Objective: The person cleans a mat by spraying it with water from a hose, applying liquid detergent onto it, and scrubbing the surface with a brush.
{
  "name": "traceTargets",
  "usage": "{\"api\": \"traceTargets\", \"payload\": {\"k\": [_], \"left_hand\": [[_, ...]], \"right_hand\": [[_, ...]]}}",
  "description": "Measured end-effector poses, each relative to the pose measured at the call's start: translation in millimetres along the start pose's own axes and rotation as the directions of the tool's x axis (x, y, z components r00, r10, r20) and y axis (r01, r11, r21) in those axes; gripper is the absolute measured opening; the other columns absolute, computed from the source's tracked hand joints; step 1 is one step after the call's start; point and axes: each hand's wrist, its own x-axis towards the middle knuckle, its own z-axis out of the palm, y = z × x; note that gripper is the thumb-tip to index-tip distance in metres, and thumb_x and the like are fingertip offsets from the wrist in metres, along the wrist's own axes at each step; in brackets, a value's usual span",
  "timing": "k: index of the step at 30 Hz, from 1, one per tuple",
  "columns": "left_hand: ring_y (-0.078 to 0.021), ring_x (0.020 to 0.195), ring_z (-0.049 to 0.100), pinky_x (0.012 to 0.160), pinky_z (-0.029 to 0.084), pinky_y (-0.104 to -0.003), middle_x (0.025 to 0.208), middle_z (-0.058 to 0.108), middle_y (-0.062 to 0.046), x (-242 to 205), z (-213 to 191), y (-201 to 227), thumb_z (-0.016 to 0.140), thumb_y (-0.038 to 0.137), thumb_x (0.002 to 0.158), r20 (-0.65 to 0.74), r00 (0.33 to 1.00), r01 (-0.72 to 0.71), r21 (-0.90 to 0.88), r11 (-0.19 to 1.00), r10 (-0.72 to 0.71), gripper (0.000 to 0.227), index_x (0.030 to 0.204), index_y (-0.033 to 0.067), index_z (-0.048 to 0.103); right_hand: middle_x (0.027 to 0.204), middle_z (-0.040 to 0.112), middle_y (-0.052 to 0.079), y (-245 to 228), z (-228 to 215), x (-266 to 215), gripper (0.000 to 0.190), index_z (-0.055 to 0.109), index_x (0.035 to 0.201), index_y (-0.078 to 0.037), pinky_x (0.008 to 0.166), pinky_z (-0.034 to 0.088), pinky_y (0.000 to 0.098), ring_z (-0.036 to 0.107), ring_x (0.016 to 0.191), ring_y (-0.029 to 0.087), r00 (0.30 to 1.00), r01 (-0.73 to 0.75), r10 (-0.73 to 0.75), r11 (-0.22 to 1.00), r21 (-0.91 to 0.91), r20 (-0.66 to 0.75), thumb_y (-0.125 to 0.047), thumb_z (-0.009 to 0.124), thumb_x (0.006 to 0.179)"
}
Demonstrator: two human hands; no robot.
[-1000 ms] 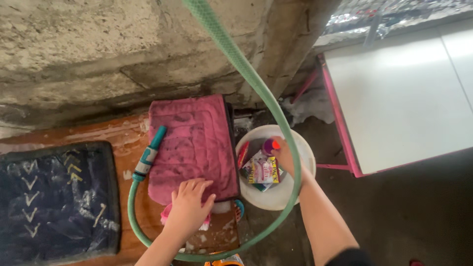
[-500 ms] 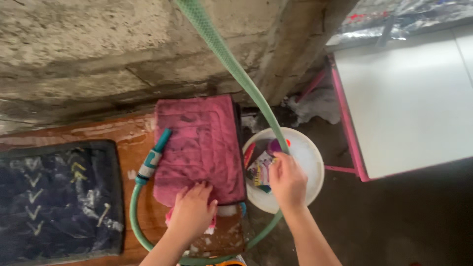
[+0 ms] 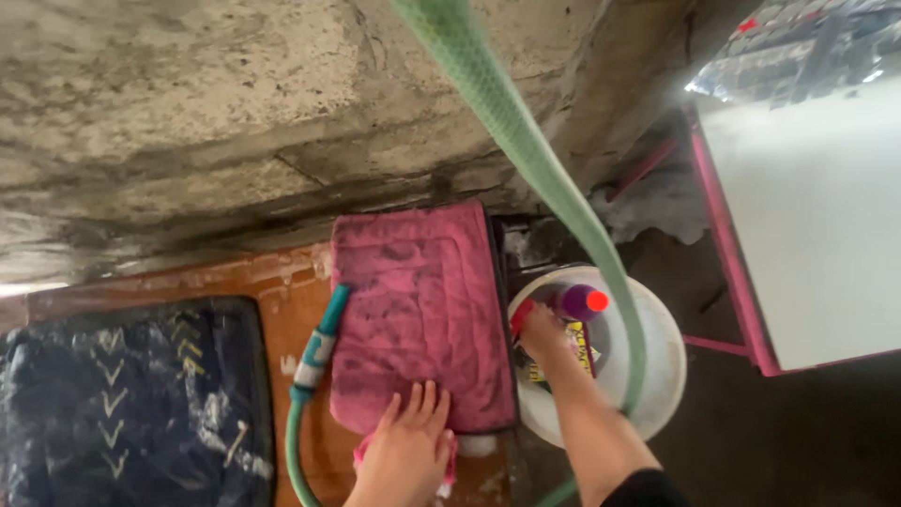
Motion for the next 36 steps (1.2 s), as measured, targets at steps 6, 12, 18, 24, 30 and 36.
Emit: {"api": "traceTargets", "payload": {"k": [6, 12, 18, 24, 30, 36], "left_hand": [[-0.0442, 0.145, 0.037, 0.114, 0.021, -0.063, 0.155, 0.041, -0.028, 4, 50, -15, 0.057, 0.039, 0.090, -0.066, 0.997, -0.038, 0.017, 0.999, 0.039, 0.071, 0.147, -0.0016, 0.042], [-0.0438, 0.148, 0.033, 0.114, 0.020, -0.061, 0.155, 0.041, -0.028, 0, 41, -10, 0.056, 0.037, 0.089, -0.038, 0.999, -0.019, 0.001, 1.000, 0.019, 0.072, 0.147, -0.0026, 0.040], [-0.0399, 0.145, 0.033, 0.115, 0.022, -0.058, 0.152, 0.040, -0.027, 1, 4, 3, 0.051, 0.035, 0.095, -0.028, 0.999, -0.018, -0.020, 1.000, 0.017, 0.065, 0.148, -0.0022, 0.040], [-0.0389, 0.146, 0.036, 0.118, 0.025, -0.054, 0.152, 0.045, -0.025, -7, -15, -6, 0.055, 0.041, 0.098, -0.086, 0.996, -0.040, -0.253, 0.967, 0.019, 0.064, 0.146, 0.0005, 0.045], [-0.0398, 0.135, 0.050, 0.112, 0.039, -0.049, 0.141, 0.057, -0.023, -36, -50, 23, 0.066, 0.041, 0.091, -0.203, 0.978, -0.078, -0.532, 0.843, -0.037, 0.067, 0.146, 0.0085, 0.049], [-0.0416, 0.125, 0.055, 0.100, 0.048, -0.044, 0.139, 0.052, -0.027, -19, -109, 76, 0.076, 0.021, 0.083, -0.408, 0.913, -0.340, -0.730, 0.593, 0.021, 0.085, 0.153, 0.0050, 0.031]], "right_hand": [[0.126, 0.062, 0.008, 16, 8, -7, 0.037, 0.068, 0.120, -0.014, 0.095, 0.051, 0.0458, 0.050, 0.125, 0.032, 0.947, 0.260, -0.150, 0.877, -0.404, 0.285, -0.026, 0.063, 0.085], [0.119, 0.067, 0.003, -7, -13, -25, 0.023, 0.080, 0.098, -0.016, 0.089, 0.051, 0.0426, 0.053, 0.125, 0.027, 0.933, 0.299, -0.122, 0.785, -0.542, 0.337, -0.021, 0.058, 0.090], [0.096, 0.071, 0.001, -80, -158, -99, 0.014, 0.075, 0.087, -0.017, 0.085, 0.053, 0.0438, 0.061, 0.110, 0.027, 0.983, 0.038, -0.109, 0.911, -0.411, -0.150, -0.019, 0.062, 0.089], [0.090, 0.067, 0.009, -161, -268, -210, 0.010, 0.068, 0.091, -0.010, 0.072, 0.053, 0.0501, 0.066, 0.086, 0.035, 0.805, 0.136, -0.172, 0.985, -0.106, -0.568, -0.018, 0.064, 0.093], [0.084, 0.070, 0.016, -173, -287, -249, 0.017, 0.069, 0.095, -0.006, 0.066, 0.052, 0.0458, 0.067, 0.077, 0.039, 0.740, 0.116, -0.018, 0.988, 0.101, -0.673, -0.023, 0.068, 0.095], [0.080, 0.071, 0.016, -163, -278, -259, 0.019, 0.076, 0.099, -0.009, 0.067, 0.054, 0.0414, 0.071, 0.073, 0.031, 0.752, -0.020, 0.219, 0.950, 0.310, -0.622, -0.027, 0.073, 0.094]]}}
